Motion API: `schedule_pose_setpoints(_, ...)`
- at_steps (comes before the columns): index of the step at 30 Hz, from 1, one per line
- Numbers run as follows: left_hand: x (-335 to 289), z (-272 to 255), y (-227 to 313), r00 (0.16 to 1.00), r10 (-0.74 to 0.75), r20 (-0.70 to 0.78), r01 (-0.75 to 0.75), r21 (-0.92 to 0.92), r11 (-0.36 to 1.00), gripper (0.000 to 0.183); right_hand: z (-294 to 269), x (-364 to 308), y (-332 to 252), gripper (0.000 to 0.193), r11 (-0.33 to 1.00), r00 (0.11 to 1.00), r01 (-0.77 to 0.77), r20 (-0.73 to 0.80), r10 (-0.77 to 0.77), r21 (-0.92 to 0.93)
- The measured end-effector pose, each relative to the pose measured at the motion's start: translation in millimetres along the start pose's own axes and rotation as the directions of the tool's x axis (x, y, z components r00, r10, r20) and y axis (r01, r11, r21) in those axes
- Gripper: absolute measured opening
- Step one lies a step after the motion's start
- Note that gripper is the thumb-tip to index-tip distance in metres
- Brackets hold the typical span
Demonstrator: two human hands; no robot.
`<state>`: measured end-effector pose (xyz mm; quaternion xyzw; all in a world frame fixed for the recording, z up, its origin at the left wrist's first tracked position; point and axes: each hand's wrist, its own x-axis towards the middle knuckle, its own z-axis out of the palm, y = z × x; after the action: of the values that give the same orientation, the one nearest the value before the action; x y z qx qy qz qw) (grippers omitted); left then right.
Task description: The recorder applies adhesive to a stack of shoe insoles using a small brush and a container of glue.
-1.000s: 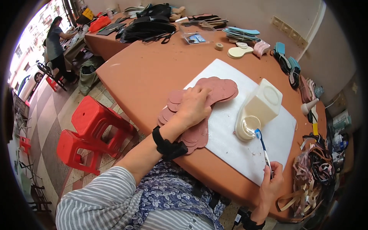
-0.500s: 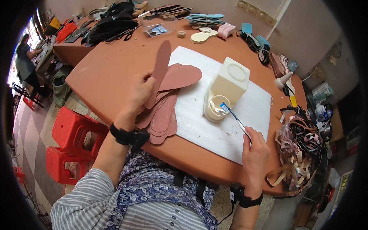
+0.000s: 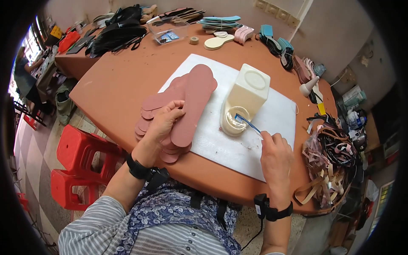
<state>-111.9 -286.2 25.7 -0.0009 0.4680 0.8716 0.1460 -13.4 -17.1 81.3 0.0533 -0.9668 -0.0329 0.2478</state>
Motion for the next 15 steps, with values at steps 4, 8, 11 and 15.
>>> schedule_pose_setpoints(4, 0.5, 3.1, -12.8, 1.0, -0.009, 0.02, 0.009, -0.001, 1.0, 0.024, 3.2, 2.3, 0.8, 0.019, 1.0, 1.0, 0.019, -0.014, -0.02, -0.017)
schedule_pose_setpoints(8, -0.3, 5.8, -16.7, 0.999, -0.044, -0.004, 0.044, 0.027, 0.999, 0.025, 4.5, 2.5, 2.5, 0.018, 0.999, 1.0, 0.023, -0.001, -0.023, -0.041)
schedule_pose_setpoints(11, -0.3, 4.3, -18.2, 0.999, -0.048, 0.024, 0.049, -0.045, 0.998, 0.027, 4.8, 4.2, 3.6, 0.018, 0.998, 0.999, 0.039, -0.01, -0.039, -0.048)
schedule_pose_setpoints(15, 0.5, 4.6, -17.8, 0.999, -0.034, 0.013, 0.034, -0.024, 0.999, 0.027, -1.0, 7.1, 2.7, 0.019, 0.998, 0.999, 0.05, -0.004, -0.051, -0.026)
